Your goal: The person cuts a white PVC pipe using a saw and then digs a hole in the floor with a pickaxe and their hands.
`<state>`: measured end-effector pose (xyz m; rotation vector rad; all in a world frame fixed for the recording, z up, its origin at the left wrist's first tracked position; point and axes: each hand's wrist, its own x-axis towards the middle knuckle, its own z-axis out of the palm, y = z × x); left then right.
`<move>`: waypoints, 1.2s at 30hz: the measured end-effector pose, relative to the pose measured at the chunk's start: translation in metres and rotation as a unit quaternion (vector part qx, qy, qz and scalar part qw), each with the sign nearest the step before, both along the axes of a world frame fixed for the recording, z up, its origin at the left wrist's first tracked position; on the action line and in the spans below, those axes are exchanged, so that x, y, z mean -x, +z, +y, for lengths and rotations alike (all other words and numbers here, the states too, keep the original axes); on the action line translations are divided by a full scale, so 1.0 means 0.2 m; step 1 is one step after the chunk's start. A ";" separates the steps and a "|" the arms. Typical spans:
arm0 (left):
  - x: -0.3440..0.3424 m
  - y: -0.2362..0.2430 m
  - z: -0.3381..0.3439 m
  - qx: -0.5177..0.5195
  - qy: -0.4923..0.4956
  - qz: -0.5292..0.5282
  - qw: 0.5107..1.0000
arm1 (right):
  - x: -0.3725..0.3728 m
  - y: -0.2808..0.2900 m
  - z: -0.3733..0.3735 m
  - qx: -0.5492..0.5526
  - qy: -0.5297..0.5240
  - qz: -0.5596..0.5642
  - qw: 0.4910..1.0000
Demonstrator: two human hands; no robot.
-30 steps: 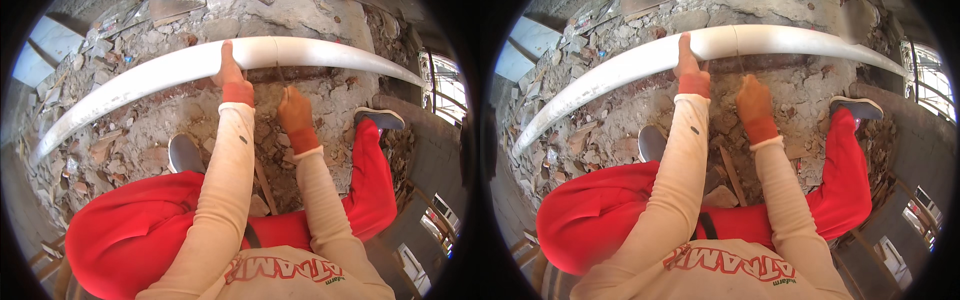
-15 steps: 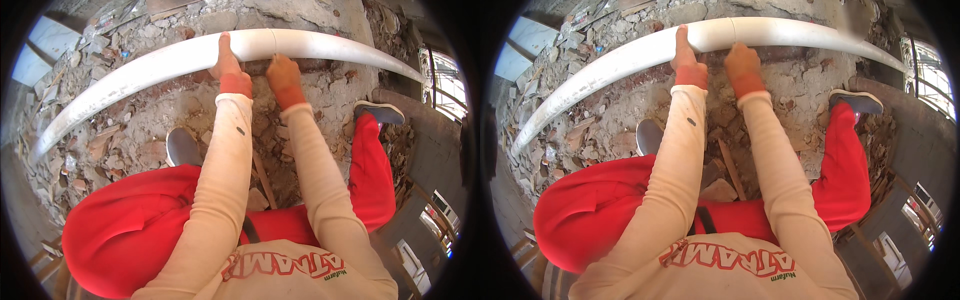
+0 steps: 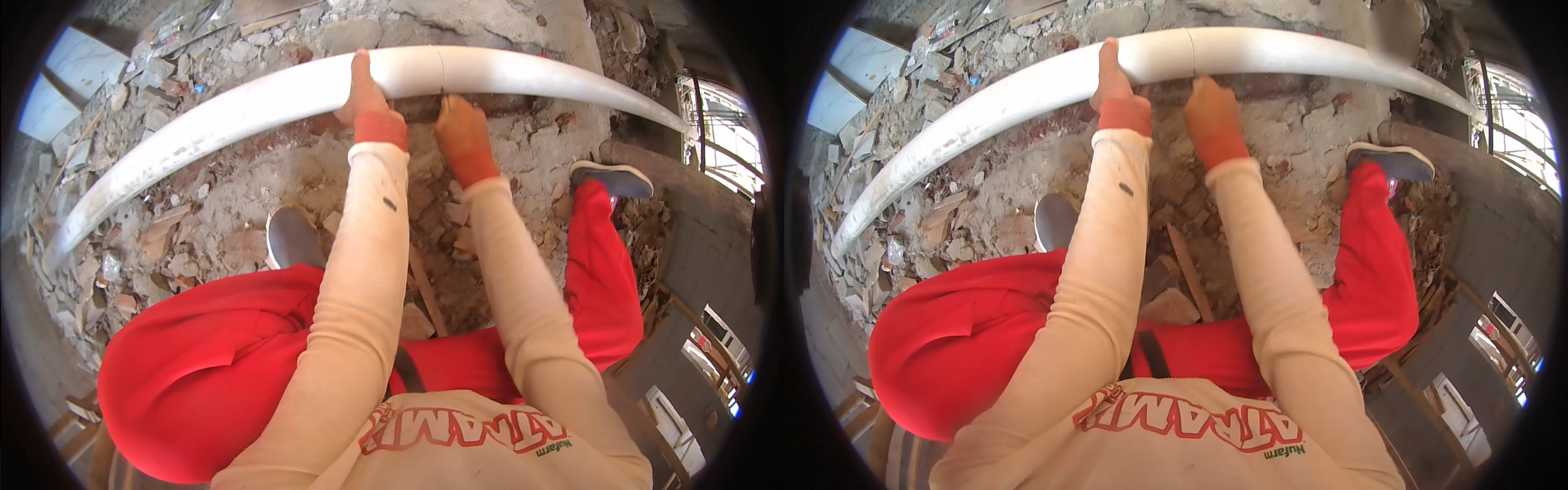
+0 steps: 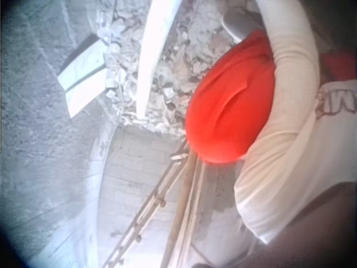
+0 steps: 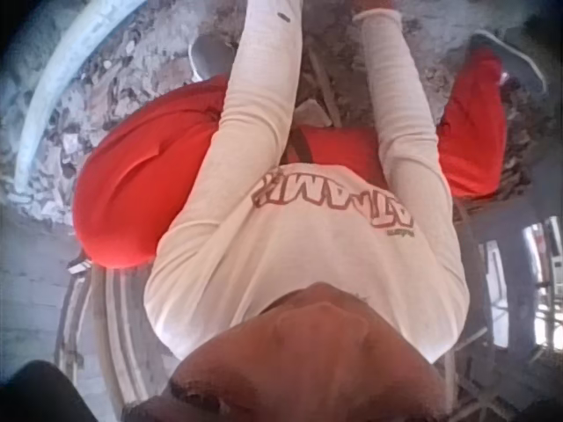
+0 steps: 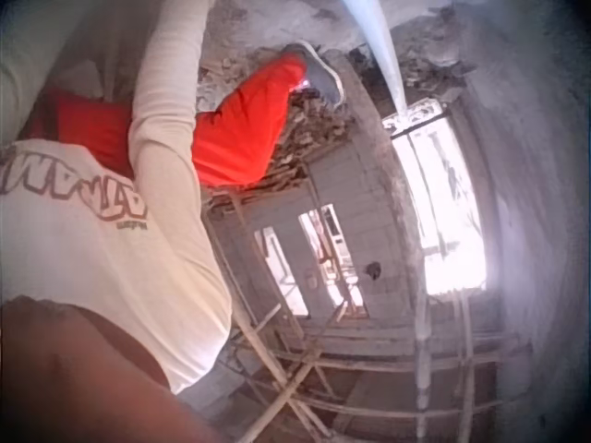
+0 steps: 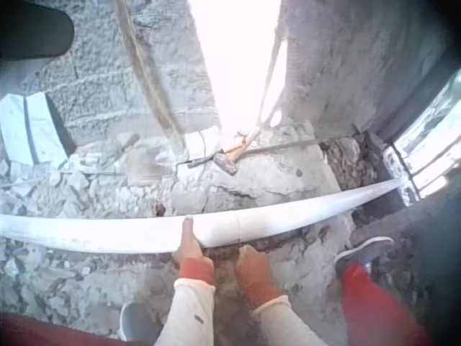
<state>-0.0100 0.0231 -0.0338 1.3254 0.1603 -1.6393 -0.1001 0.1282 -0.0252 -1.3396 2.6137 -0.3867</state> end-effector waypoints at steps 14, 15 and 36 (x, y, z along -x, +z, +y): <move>-0.01 -0.01 -0.01 -0.047 -0.001 -0.054 0.997 | -0.11 0.10 0.20 -0.030 -0.004 -0.031 0.999; -0.01 -0.01 -0.01 -0.055 0.000 -0.069 0.996 | -0.09 0.10 0.20 -0.046 0.016 -0.026 0.998; 0.01 -0.09 0.13 0.108 -0.100 0.120 0.982 | -0.03 0.06 -0.07 -0.090 -0.097 -0.073 0.988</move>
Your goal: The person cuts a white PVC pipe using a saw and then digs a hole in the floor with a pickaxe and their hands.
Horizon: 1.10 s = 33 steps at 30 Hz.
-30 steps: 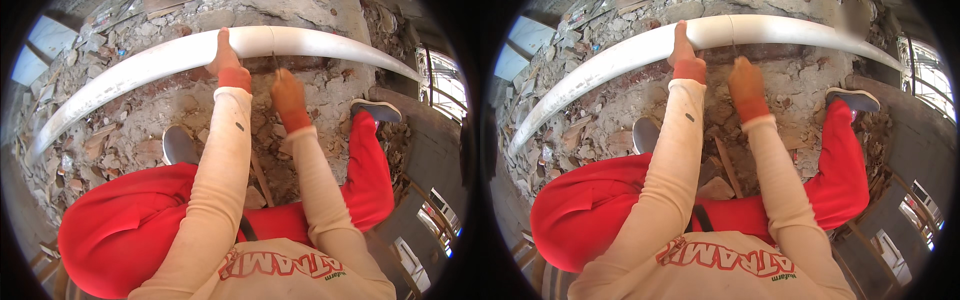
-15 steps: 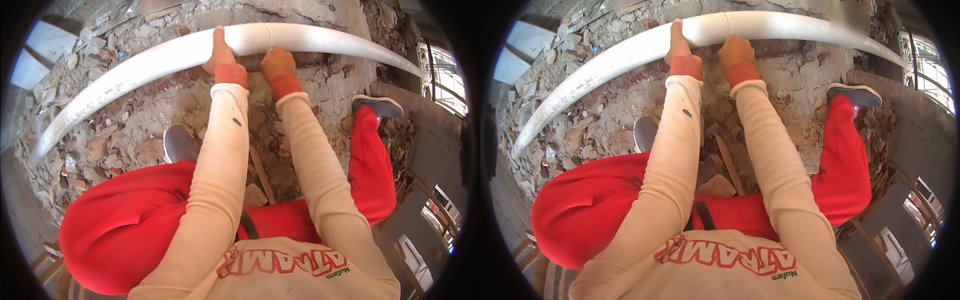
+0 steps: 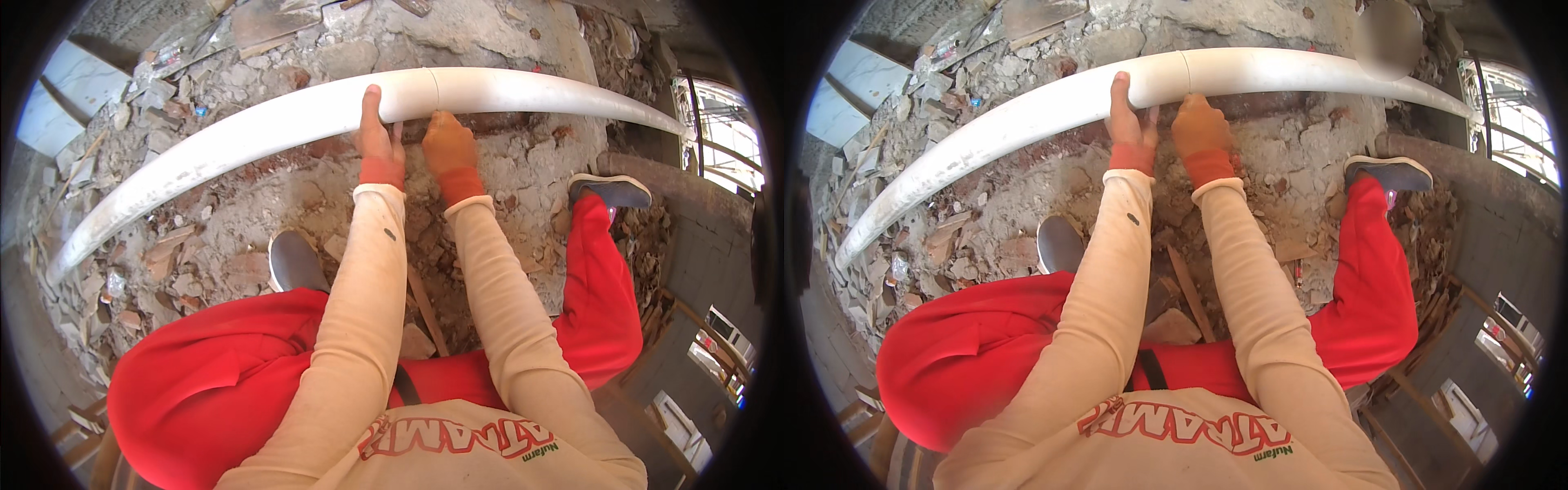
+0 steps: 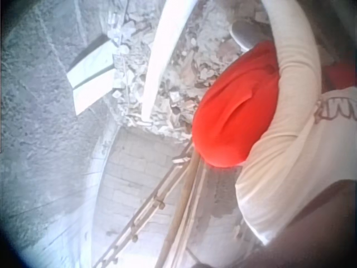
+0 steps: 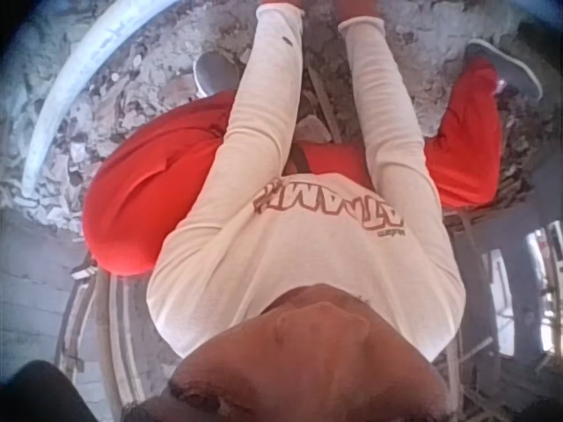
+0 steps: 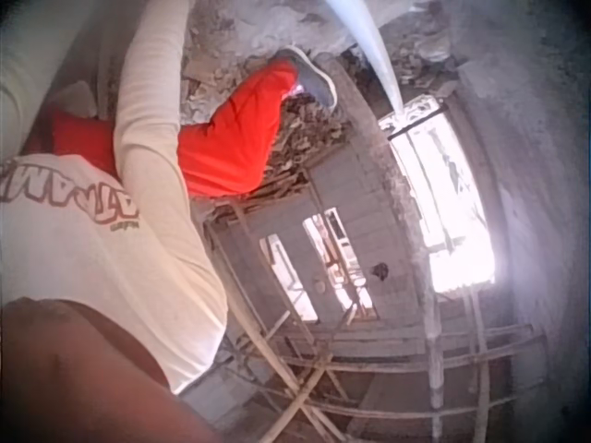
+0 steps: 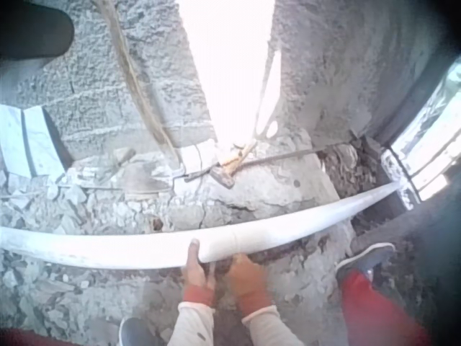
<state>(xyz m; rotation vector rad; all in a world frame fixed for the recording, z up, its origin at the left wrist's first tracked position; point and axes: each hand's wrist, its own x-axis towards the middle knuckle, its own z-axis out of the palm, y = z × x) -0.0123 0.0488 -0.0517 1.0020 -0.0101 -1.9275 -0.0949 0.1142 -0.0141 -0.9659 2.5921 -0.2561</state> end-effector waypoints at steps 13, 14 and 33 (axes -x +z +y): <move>0.04 0.06 -0.01 -0.052 0.013 -0.037 0.998 | 0.05 -0.03 0.05 0.005 0.089 0.049 0.995; 0.02 0.05 -0.01 -0.054 0.017 -0.041 0.998 | 0.04 0.01 0.04 -0.002 0.082 0.042 0.996; 0.00 0.08 -0.01 -0.048 0.017 -0.075 0.996 | -0.01 0.05 0.05 0.095 0.001 -0.015 0.995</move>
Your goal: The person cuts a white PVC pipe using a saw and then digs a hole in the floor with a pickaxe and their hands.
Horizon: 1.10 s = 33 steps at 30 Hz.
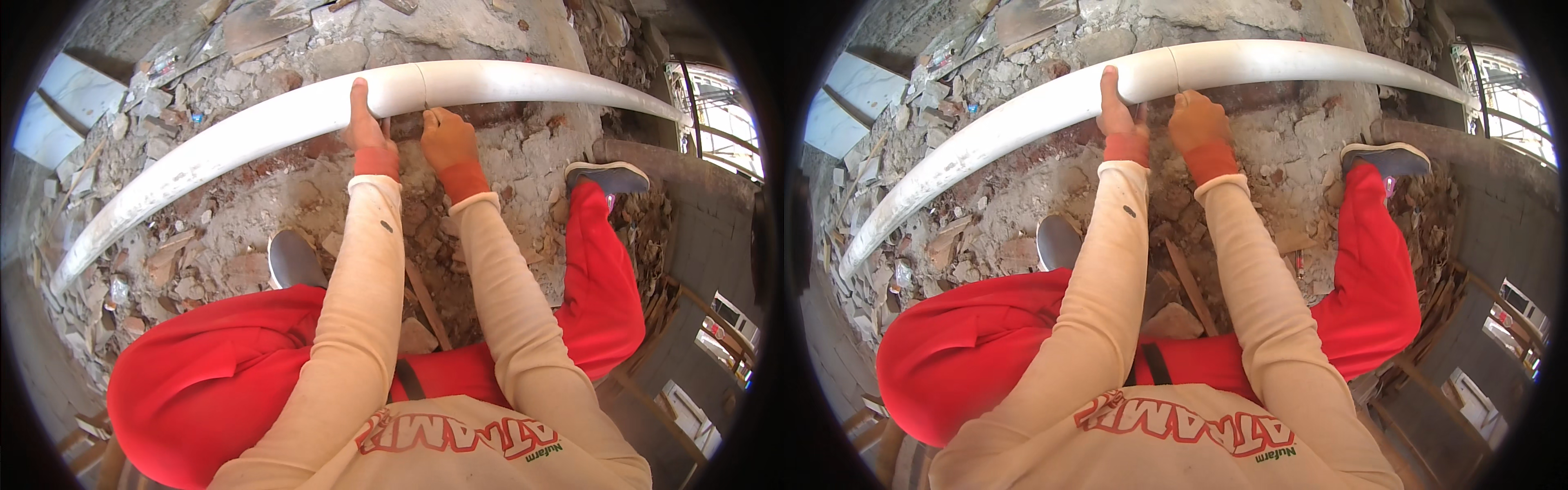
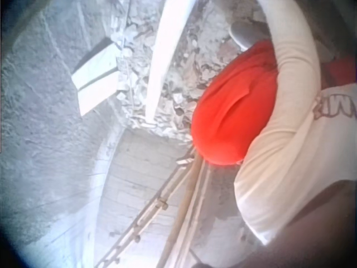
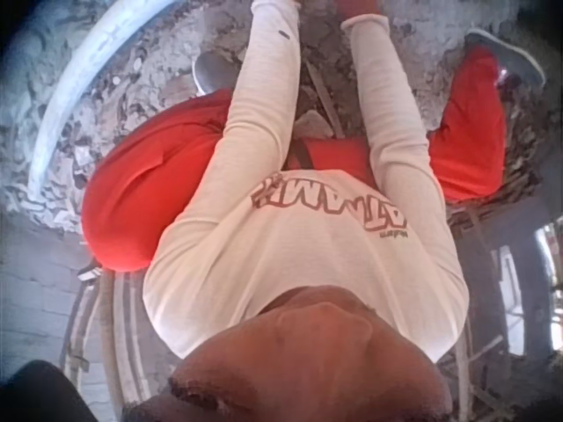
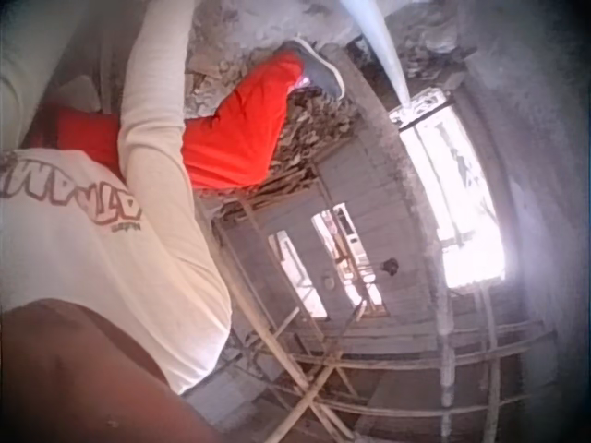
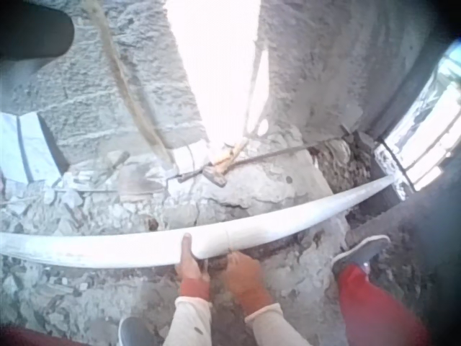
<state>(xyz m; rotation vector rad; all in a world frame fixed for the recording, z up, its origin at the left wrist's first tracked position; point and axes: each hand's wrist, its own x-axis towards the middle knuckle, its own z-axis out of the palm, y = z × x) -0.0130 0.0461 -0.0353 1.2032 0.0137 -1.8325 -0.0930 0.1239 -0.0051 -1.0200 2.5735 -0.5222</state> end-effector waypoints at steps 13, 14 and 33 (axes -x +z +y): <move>-0.04 -0.03 -0.01 -0.005 0.024 -0.013 1.000 | -0.09 0.20 0.20 -0.113 0.103 0.067 0.986; -0.03 -0.02 0.00 -0.004 0.023 -0.012 1.000 | -0.06 0.17 0.20 -0.090 0.104 0.079 0.987; 0.02 0.07 -0.03 -0.064 0.017 -0.051 0.996 | 0.04 -0.04 0.06 -0.042 0.121 0.125 0.984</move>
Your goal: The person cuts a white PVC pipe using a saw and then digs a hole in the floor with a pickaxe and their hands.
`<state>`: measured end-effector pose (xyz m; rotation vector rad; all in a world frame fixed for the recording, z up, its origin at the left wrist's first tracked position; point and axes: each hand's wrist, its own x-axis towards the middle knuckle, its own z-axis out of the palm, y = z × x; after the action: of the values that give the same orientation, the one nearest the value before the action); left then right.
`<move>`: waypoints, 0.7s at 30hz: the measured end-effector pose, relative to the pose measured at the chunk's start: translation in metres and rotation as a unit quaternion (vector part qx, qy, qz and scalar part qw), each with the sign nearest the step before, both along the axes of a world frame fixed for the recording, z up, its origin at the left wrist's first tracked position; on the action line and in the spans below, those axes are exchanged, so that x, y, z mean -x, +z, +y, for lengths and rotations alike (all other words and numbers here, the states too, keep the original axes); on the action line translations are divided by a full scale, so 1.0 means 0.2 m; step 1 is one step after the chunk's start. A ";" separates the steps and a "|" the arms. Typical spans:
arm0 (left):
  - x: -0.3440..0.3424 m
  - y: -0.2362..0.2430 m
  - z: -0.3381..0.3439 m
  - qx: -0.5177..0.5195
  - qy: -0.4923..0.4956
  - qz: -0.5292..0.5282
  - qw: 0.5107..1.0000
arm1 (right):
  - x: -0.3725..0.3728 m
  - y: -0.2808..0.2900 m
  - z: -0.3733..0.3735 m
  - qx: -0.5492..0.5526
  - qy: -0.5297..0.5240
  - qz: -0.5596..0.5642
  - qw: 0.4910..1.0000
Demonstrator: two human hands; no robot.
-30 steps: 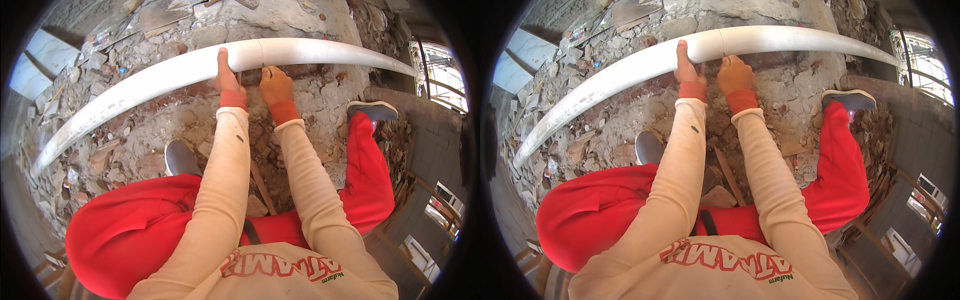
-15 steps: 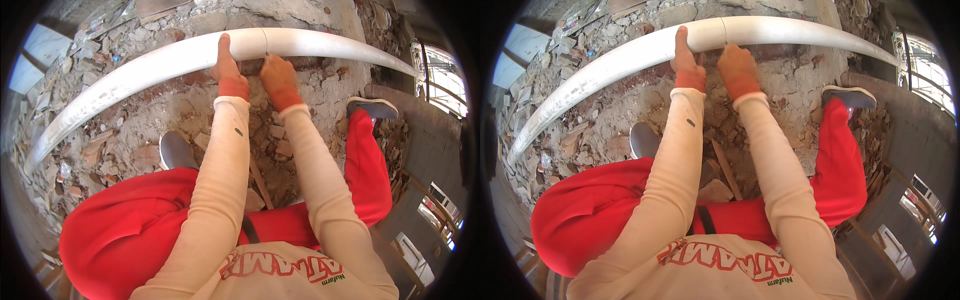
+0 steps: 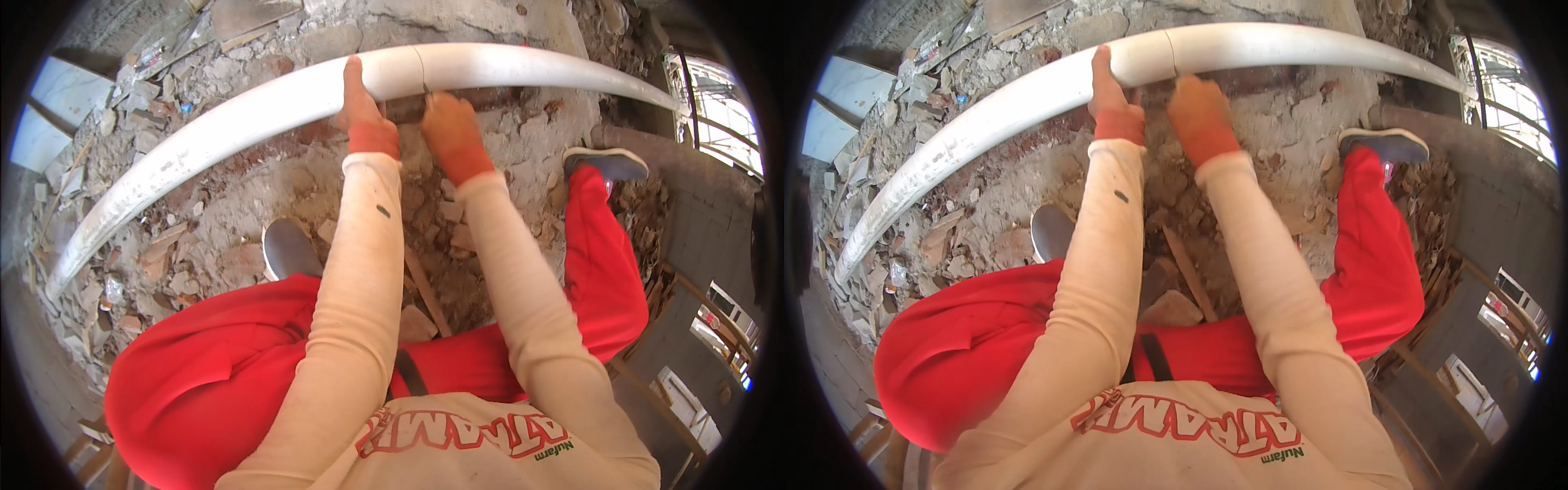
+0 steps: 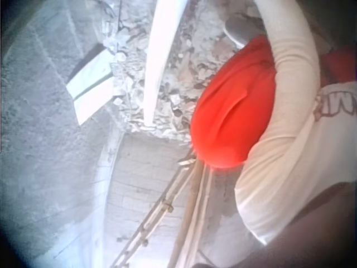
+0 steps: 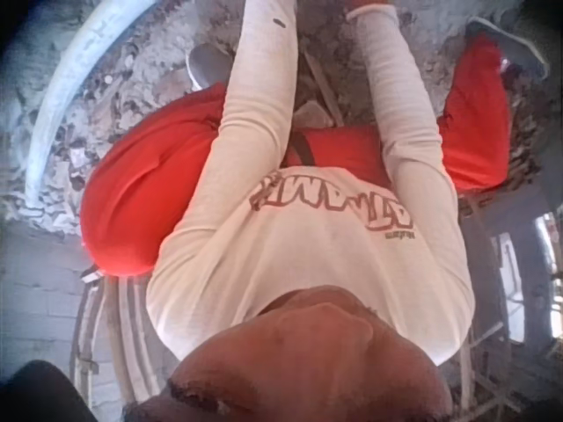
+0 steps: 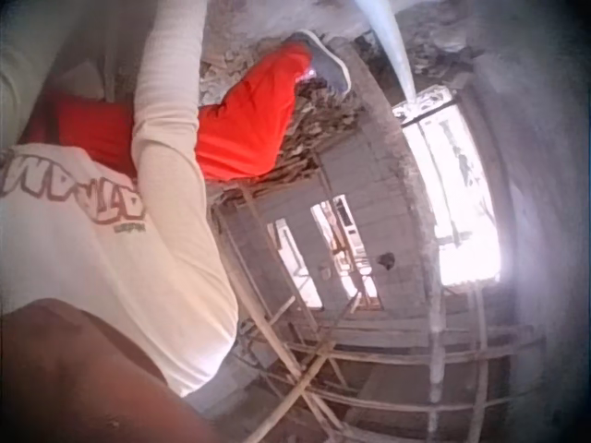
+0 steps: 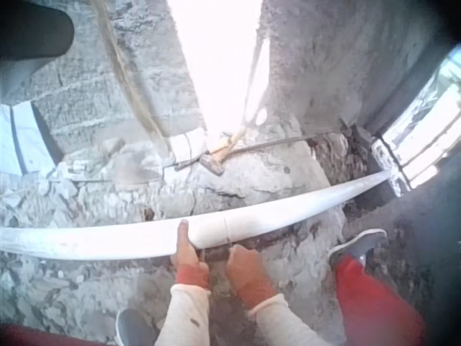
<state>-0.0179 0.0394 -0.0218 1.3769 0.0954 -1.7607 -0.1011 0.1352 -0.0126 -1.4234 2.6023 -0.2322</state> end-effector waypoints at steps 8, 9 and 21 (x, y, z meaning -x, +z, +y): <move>0.02 -0.02 0.00 -0.005 -0.016 0.018 1.000 | 0.06 -0.06 -0.02 -0.001 0.026 0.003 1.000; 0.03 -0.02 0.00 -0.016 -0.016 0.015 1.000 | 0.03 0.02 -0.08 -0.024 -0.020 -0.018 0.999; 0.02 0.00 0.01 0.003 -0.023 0.030 0.999 | 0.02 -0.01 -0.08 -0.020 -0.053 -0.017 0.998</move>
<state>-0.0224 0.0405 -0.0209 1.3321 0.0919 -1.8403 -0.1055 0.1183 -0.0138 -1.2599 2.6418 -0.2144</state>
